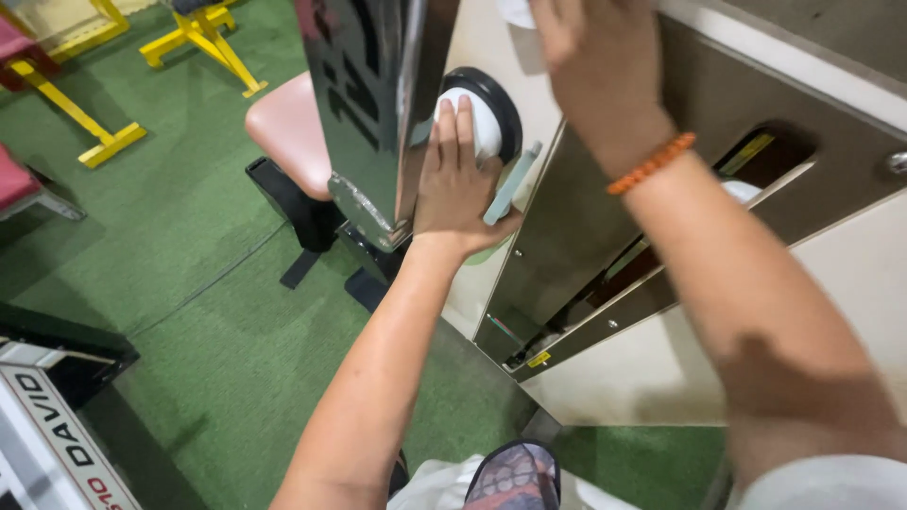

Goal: Cleaning and disinfecting various gym weight machines using a spray bottle and cloth.

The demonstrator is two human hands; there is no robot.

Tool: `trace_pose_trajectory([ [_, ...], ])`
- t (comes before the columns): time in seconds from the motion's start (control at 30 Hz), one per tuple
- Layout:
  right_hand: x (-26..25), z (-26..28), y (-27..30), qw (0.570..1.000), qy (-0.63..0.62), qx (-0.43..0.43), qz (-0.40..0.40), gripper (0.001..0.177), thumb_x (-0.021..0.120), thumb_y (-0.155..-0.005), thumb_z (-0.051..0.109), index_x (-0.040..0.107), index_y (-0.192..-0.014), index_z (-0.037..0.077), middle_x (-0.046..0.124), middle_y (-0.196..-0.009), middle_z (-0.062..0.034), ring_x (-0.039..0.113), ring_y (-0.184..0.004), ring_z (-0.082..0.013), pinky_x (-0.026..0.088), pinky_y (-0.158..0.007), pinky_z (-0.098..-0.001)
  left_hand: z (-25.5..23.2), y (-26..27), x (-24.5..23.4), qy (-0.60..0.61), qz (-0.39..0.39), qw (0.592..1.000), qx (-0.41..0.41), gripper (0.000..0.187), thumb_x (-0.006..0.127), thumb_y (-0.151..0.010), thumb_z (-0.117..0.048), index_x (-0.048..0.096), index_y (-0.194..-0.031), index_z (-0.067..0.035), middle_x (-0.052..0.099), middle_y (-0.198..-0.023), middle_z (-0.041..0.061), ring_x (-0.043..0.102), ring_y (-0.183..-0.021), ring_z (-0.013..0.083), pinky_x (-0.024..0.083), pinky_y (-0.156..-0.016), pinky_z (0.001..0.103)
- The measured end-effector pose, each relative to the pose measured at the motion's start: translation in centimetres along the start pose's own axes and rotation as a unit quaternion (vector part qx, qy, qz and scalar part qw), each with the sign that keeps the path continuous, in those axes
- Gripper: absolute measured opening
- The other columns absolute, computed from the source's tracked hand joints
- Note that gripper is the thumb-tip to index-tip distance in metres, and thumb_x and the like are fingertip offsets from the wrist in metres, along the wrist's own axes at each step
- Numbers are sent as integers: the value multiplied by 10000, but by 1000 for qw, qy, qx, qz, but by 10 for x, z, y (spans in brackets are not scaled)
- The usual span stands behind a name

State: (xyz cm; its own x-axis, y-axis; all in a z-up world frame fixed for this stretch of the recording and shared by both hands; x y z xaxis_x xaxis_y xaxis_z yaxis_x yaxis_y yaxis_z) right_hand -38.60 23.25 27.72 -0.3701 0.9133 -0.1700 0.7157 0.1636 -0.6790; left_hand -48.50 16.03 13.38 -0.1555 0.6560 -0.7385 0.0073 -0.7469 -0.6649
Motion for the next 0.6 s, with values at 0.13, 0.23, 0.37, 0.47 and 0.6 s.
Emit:
trace_pose_trajectory([
  [0.13, 19, 21, 6, 999, -51, -9, 11, 391, 635, -1046, 140, 640, -1420, 24, 547, -1497, -65, 516, -1305, -187, 347, -1125, -363, 2, -1, -3, 26, 2, 1000, 1, 688, 680, -698, -589, 734, -1071, -13, 169, -1606, 387, 139, -1496, 556, 169, -1244, 563],
  [0.23, 23, 37, 18, 993, -99, -55, 11, 380, 627, -1062, 168, 687, -1429, 90, 535, -1582, -33, 478, -1474, -144, 251, -1283, -360, 3, 3, -3, 17, 9, 1000, 4, 769, 703, -694, -604, 729, -1139, 21, 153, -1601, 390, 130, -1489, 557, 151, -1246, 582],
  [0.37, 35, 20, 11, 995, -63, -75, -25, 308, 657, -1083, 224, 687, -1390, 232, 604, -1520, 75, 518, -1434, -46, 207, -1318, -341, 0, -3, -8, -4, 20, 1000, -1, 714, 692, -695, -622, 720, -1048, -3, 188, -1606, 384, 163, -1484, 545, 163, -1226, 589],
  [0.47, 8, -17, -20, 994, -109, -25, 8, 466, 662, -1062, 142, 581, -1515, 66, 453, -1583, -75, 531, -1409, -168, 450, -1072, -383, 0, -5, -10, 39, -9, 999, -8, 620, 657, -708, -555, 702, -1030, -28, 241, -1574, 407, 183, -1463, 576, 149, -1207, 619],
  [0.6, 23, -6, -18, 936, -312, 71, 146, 761, 733, -1078, -355, 343, -1660, -58, 206, -1672, -214, 500, -1519, -584, 68, -1172, -651, 0, -5, -2, 53, -41, 997, -32, 669, 589, -725, -530, 733, -1166, -48, 312, -1539, 369, 238, -1455, 543, 187, -1195, 613],
])
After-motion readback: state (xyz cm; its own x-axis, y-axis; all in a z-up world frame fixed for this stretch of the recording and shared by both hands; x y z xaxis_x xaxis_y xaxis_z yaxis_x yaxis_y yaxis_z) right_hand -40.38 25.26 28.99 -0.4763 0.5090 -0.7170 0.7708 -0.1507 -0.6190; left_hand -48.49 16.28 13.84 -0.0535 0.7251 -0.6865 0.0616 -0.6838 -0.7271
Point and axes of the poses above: each hand's wrist, its own y-axis away from the middle knuckle, its own x-axis out of the palm, z = x × y, the point moved 4 cm from there along -y, towards the middle knuckle
